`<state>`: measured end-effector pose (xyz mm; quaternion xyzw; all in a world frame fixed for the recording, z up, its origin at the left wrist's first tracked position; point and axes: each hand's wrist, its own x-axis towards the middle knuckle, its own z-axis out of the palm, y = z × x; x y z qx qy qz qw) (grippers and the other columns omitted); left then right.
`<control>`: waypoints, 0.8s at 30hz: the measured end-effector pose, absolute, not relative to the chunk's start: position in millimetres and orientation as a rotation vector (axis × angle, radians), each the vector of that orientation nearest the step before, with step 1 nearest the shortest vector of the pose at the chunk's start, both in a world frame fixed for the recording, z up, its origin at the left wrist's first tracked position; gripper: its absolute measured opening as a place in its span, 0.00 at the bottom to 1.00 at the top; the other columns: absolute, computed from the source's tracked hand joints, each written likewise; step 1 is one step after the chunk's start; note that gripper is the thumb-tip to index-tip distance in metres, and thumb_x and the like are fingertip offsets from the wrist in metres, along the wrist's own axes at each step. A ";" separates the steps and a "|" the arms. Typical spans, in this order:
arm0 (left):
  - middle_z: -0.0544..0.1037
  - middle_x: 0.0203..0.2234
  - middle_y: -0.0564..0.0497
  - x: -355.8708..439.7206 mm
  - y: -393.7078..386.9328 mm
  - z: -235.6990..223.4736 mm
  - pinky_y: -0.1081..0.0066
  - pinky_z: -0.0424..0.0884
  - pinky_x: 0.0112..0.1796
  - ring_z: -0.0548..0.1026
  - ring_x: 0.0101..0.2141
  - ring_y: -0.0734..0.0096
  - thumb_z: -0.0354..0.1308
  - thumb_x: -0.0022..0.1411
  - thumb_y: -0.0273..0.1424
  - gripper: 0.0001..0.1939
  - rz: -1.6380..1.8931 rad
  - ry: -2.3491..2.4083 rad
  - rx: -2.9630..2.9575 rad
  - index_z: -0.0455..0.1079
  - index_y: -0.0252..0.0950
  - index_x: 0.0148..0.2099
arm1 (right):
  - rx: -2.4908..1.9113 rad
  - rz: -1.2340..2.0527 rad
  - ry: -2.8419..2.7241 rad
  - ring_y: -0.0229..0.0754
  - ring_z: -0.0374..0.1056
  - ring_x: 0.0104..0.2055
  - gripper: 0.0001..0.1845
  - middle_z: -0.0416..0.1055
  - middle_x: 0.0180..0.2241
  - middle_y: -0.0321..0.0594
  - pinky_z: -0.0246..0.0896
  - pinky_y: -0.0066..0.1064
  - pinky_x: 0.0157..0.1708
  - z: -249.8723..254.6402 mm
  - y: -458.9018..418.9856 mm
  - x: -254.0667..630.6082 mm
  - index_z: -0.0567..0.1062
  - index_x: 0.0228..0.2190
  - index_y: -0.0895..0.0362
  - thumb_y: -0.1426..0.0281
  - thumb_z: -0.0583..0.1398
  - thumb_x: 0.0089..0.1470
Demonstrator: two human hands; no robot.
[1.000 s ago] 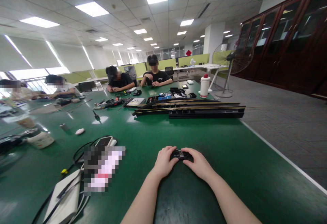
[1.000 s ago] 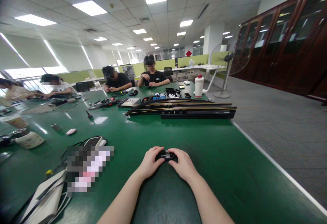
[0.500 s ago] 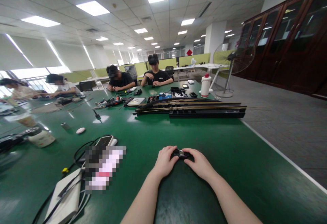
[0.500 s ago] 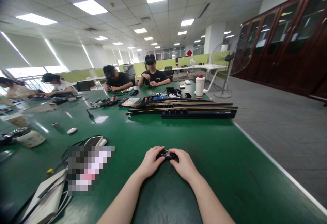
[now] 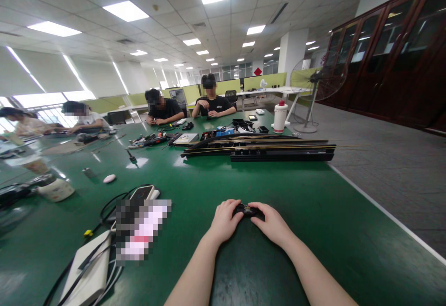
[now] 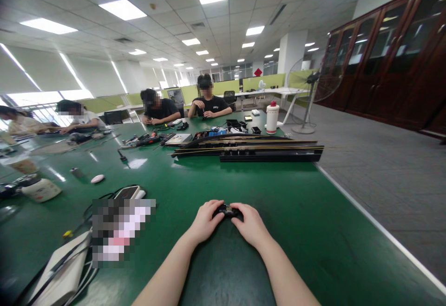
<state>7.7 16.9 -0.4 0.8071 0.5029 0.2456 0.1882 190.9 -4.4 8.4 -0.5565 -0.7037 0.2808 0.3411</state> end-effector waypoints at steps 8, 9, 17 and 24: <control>0.70 0.48 0.48 8.0 17.1 0.2 0.62 0.61 0.50 0.66 0.48 0.62 0.50 0.60 0.33 0.18 0.695 1.415 2.263 0.64 0.40 0.53 | -1.452 0.729 -1.825 0.45 0.66 0.48 0.20 0.72 0.45 0.42 0.56 0.38 0.52 7.7 -4.1 191.4 0.73 0.42 0.56 0.73 0.59 0.43; 0.70 0.48 0.48 8.1 17.2 0.2 0.62 0.61 0.50 0.66 0.48 0.62 0.50 0.60 0.33 0.18 0.696 1.415 2.262 0.64 0.40 0.53 | -1.453 0.730 -1.826 0.45 0.66 0.48 0.20 0.72 0.45 0.42 0.56 0.38 0.52 7.7 -4.0 191.4 0.73 0.42 0.56 0.73 0.59 0.43; 0.70 0.48 0.48 8.0 17.7 -1.0 0.62 0.60 0.50 0.66 0.48 0.62 0.49 0.61 0.34 0.18 0.698 1.418 2.253 0.65 0.40 0.53 | -1.443 0.728 -1.827 0.45 0.66 0.49 0.20 0.72 0.45 0.42 0.56 0.39 0.52 8.6 -4.4 190.9 0.73 0.43 0.56 0.72 0.59 0.44; 0.70 0.48 0.48 7.9 16.7 0.8 0.62 0.60 0.50 0.66 0.48 0.62 0.50 0.61 0.33 0.18 0.691 1.415 2.254 0.64 0.40 0.53 | -1.437 0.738 -1.813 0.46 0.66 0.49 0.20 0.72 0.46 0.42 0.56 0.40 0.52 8.3 -4.7 191.2 0.73 0.42 0.55 0.72 0.59 0.43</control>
